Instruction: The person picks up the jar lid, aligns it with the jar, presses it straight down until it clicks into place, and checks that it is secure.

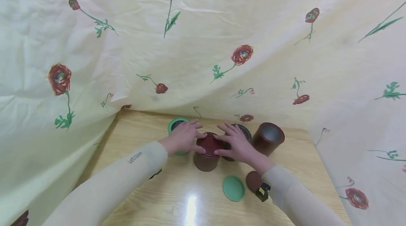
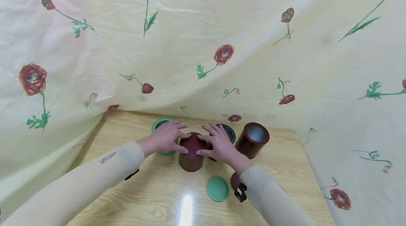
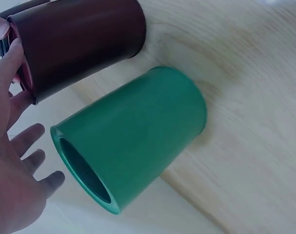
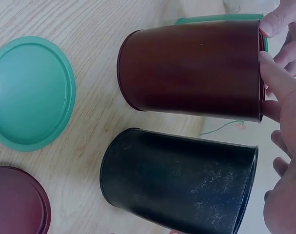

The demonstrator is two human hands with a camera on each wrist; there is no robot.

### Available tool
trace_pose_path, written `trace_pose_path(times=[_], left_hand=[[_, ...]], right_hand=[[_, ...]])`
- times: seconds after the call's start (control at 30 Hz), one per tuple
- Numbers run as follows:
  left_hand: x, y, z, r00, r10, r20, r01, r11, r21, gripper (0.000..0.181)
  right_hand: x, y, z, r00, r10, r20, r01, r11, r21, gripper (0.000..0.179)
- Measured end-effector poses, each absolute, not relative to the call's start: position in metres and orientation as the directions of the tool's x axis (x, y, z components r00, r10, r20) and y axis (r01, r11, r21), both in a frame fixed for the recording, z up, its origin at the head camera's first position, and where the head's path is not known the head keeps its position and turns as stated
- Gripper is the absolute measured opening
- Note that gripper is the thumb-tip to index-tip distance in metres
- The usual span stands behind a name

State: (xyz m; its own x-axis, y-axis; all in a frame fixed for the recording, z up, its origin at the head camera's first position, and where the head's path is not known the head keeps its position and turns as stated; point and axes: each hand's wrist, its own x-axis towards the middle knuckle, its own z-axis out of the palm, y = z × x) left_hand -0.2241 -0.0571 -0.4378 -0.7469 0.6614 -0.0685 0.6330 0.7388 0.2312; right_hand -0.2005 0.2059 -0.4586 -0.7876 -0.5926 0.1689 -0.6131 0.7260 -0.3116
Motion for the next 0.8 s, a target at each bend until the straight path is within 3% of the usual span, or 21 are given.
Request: trace_pose_path(times=[0.27,0.8], left_hand=[[-0.223,-0.061,-0.44,-0.724,0.689,-0.034,0.67,0.714,0.203,0.068],[-0.197,-0.087,-0.432,-0.714,0.693,0.1,0.696,0.687,0.21,0.066]], right_hand=[[-0.199,0.211,-0.461,-0.768,-0.612,0.186,-0.64,0.724,-0.26,0.06],[-0.182,0.227,-0.442,-0.735,-0.624,0.264,-0.678,0.677,-0.286,0.059]])
